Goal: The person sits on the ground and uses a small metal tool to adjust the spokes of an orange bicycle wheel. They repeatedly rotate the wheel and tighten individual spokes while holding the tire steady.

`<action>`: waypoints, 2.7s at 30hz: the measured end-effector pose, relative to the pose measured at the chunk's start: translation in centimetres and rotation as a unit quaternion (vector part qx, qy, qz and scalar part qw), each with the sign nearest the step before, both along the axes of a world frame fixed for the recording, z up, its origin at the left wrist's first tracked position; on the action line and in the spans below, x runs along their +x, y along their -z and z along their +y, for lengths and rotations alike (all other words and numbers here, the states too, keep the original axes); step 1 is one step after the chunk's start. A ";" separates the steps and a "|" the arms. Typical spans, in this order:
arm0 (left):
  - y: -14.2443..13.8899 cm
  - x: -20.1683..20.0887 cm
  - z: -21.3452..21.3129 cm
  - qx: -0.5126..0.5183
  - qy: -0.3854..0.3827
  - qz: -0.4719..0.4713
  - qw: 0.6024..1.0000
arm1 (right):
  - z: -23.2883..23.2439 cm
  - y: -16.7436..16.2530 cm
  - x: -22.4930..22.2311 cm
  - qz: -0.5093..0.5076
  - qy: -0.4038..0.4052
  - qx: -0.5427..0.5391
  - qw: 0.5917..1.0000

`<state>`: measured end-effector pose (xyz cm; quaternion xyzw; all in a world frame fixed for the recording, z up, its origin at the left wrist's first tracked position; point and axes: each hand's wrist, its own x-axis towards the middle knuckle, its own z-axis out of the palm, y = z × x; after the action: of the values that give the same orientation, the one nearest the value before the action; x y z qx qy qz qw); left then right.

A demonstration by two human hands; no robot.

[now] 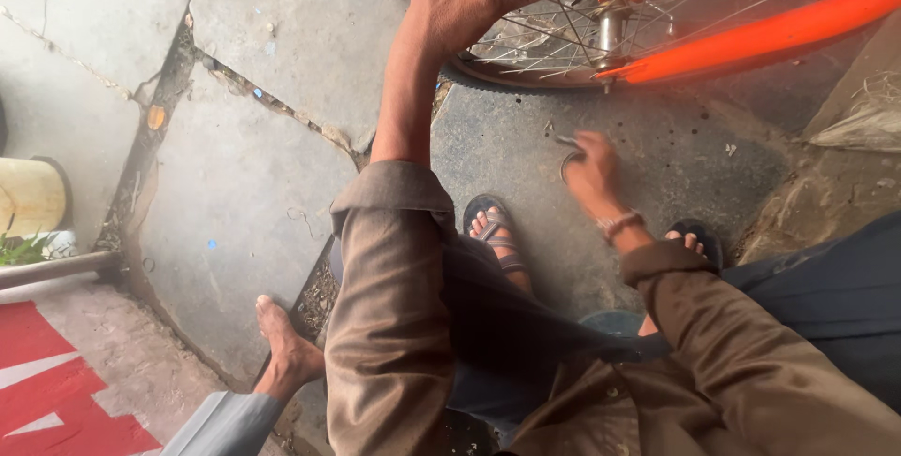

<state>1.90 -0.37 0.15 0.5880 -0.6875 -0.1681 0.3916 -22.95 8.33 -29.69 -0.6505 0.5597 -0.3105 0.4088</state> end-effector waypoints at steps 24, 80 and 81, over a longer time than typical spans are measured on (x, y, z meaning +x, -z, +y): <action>0.5 -0.2 -0.2 0.008 -0.013 -0.042 0.999 | -2.9 -5.4 17.6 0.015 -0.098 -0.029 0.995; -0.3 -0.3 0.2 0.052 -0.023 -0.039 0.998 | -3.2 -11.8 15.3 -0.294 -0.113 0.198 0.928; -0.3 -0.3 0.3 0.050 -0.026 -0.042 0.998 | -3.4 -11.6 15.5 -0.395 -0.120 0.256 0.874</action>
<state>1.64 -0.07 0.46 0.6311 -0.6782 -0.1672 0.3372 -7.48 4.88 -18.09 -0.4091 0.3292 -0.3359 0.7820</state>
